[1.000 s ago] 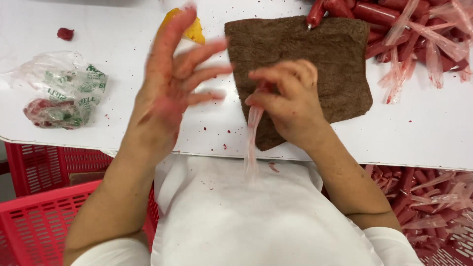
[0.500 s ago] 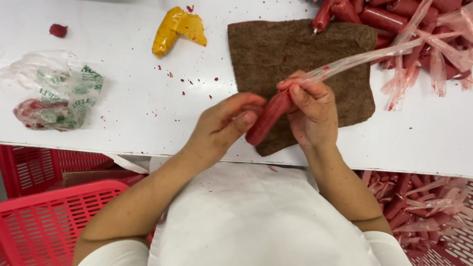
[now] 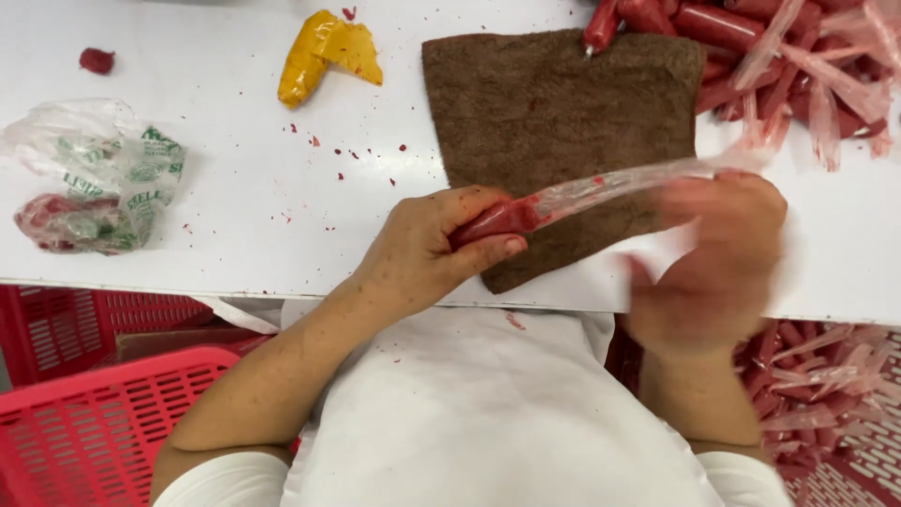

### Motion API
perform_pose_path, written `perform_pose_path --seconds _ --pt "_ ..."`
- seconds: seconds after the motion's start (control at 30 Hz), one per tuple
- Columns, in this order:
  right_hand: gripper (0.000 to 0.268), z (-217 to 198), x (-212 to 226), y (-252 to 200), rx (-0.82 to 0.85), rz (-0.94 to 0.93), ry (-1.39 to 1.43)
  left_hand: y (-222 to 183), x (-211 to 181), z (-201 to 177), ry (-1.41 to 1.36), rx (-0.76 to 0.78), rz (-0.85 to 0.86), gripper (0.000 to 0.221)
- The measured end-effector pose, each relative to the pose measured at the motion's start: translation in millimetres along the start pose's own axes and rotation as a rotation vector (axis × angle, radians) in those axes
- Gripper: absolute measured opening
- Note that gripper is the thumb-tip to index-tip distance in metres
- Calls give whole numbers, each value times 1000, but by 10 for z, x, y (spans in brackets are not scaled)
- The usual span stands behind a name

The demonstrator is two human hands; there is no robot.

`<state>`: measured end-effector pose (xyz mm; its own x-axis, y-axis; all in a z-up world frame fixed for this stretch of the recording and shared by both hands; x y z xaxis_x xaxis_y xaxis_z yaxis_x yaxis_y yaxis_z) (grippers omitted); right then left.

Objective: The person repeatedly picks up small sausages and wraps each one individually in a clear plastic film. The wrapped sausages are placed on a pile on the table. The person uses a brown cloth to wipe their hands between wrapping actions.

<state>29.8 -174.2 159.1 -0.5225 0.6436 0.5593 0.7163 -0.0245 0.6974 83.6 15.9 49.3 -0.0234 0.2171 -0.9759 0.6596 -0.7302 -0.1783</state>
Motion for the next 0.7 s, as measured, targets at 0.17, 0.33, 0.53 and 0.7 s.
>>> perform_pose_path --seconds 0.17,0.33,0.53,0.7 --pt "35 918 321 -93 987 -465 -598 -29 -32 9 236 18 -92 27" --pt "24 1073 318 -205 995 -514 -622 -102 12 -35 177 21 -96 39" --pt "27 1234 326 -172 897 -608 -627 -113 115 -79 260 90 -213 27" --pt "18 1436 222 -270 836 -672 -557 23 204 -43 351 143 -234 49"
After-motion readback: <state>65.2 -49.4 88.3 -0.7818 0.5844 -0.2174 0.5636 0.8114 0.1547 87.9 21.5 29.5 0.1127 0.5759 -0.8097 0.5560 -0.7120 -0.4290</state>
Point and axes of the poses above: each hand's wrist, its own y-axis towards the middle knuckle, its own z-axis out of the palm, x = y × z, the point moved 9 cm from there along y, towards the middle knuckle, and after that the axes turned 11 degrees about x, right-handed, at the moved point
